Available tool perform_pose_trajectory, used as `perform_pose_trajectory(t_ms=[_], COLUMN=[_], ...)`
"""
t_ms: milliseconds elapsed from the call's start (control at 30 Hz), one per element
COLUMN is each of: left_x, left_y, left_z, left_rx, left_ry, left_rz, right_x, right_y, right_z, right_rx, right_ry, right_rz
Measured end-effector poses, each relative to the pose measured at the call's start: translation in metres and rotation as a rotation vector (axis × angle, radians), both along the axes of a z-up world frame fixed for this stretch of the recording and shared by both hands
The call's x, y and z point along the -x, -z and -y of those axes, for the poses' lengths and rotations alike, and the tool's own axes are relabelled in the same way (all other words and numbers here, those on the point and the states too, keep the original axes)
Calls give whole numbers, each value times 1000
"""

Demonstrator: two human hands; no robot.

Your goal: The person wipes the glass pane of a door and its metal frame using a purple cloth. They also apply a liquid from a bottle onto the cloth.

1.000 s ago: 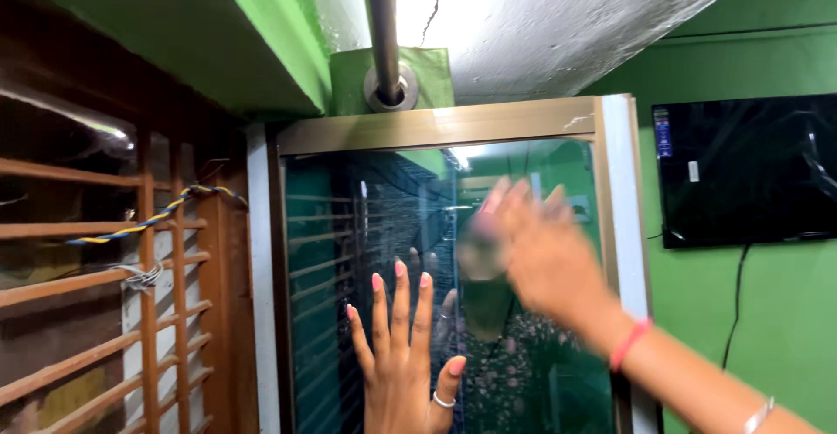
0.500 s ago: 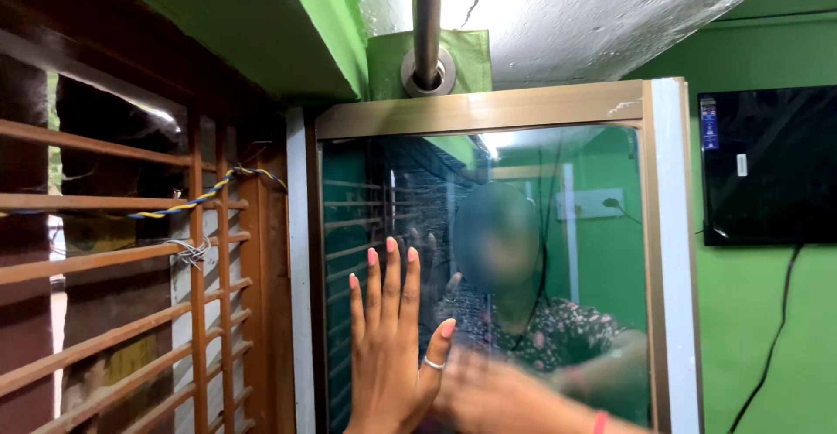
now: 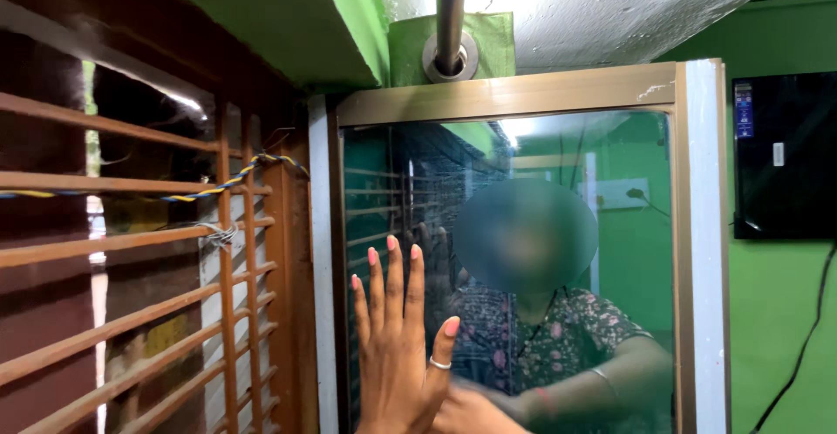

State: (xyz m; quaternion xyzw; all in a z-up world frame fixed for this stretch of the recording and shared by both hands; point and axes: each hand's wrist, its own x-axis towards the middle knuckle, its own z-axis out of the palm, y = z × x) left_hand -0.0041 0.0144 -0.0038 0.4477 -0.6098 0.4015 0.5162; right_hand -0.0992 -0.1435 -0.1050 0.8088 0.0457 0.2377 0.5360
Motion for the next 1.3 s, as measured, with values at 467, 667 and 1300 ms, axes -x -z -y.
perform_pose_trajectory(t_ms=[467,667,1300], left_x=[-28,-21,64], left_y=[32,41,125], left_z=[-20,-24,3], left_rx=[-15,-39,-445], left_ry=[-26,36,978], left_rz=[-157,-182,-867], right_x=[-36,-41,113], right_y=[-204,-15,-3], right_z=[-58,-24,-143], right_rx=[-131,-320,-1477], right_ry=[-68,-76,-371], right_rz=[452,-93,818])
